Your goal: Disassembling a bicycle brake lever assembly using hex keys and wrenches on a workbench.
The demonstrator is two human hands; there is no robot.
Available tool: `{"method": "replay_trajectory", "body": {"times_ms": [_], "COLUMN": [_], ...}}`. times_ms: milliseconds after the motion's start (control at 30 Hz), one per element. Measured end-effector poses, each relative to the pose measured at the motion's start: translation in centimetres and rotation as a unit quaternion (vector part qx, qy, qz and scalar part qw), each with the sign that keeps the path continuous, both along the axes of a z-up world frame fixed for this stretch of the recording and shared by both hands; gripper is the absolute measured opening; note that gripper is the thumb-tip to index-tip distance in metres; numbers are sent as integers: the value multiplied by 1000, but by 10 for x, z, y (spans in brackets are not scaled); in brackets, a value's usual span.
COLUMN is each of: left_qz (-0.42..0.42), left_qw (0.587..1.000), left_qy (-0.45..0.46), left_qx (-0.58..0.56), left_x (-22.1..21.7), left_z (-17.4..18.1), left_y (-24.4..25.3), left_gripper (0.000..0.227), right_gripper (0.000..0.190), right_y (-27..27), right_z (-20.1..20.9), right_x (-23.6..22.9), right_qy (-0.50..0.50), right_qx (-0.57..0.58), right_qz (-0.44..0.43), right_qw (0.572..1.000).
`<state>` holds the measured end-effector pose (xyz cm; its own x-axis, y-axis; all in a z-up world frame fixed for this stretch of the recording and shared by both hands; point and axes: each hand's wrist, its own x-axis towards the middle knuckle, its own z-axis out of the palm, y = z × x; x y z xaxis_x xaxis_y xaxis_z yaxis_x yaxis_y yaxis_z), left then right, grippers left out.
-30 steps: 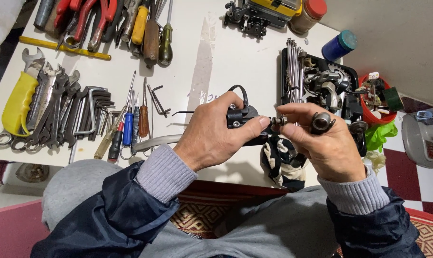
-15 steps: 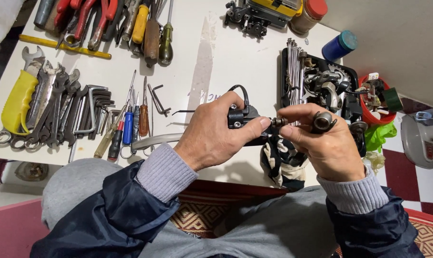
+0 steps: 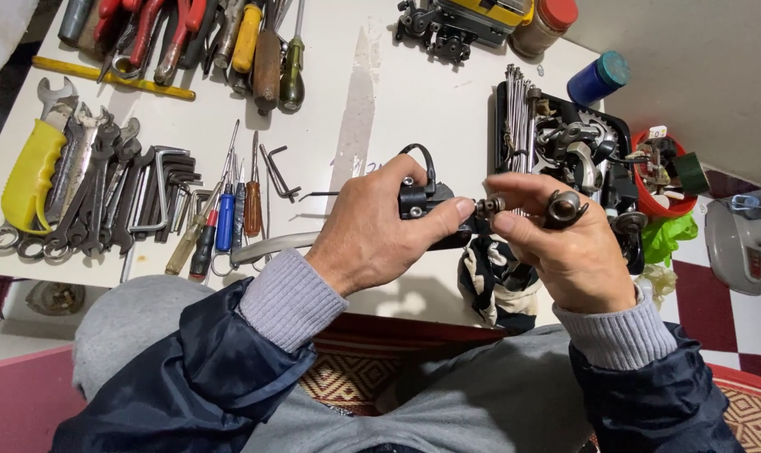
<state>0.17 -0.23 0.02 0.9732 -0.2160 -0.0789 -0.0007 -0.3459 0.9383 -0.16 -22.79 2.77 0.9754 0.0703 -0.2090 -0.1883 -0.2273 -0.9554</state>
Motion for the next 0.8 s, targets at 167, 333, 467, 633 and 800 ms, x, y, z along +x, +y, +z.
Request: {"method": "replay_trajectory", "body": {"times_ms": [167,333,467,633,800], "left_qz": [33,87,105,96,108], "left_qw": [998,993,993,995,994], "left_qy": [-40,-45,-35,-17,-11], "left_qx": [-48,-66,-39,-29,-26], "left_x": [1,2,4,4,4], "left_z": [-5,-6,-4,-2,-2], "left_y": [1,4,7,6,5], "left_gripper": [44,41,45,43,41], "right_gripper": [39,39,64,59,65], "right_y": [22,12,2,17,7], "right_z": [3,-56,-110,-122,-134], "right_x": [14,28,40,51,57], "right_qy": [105,68,-81,27,-34], "right_qx": [-219,-436,-646,-679,-615], "right_qz": [3,103,160,183,136], "right_qw": [970,891,742,710,776]}}
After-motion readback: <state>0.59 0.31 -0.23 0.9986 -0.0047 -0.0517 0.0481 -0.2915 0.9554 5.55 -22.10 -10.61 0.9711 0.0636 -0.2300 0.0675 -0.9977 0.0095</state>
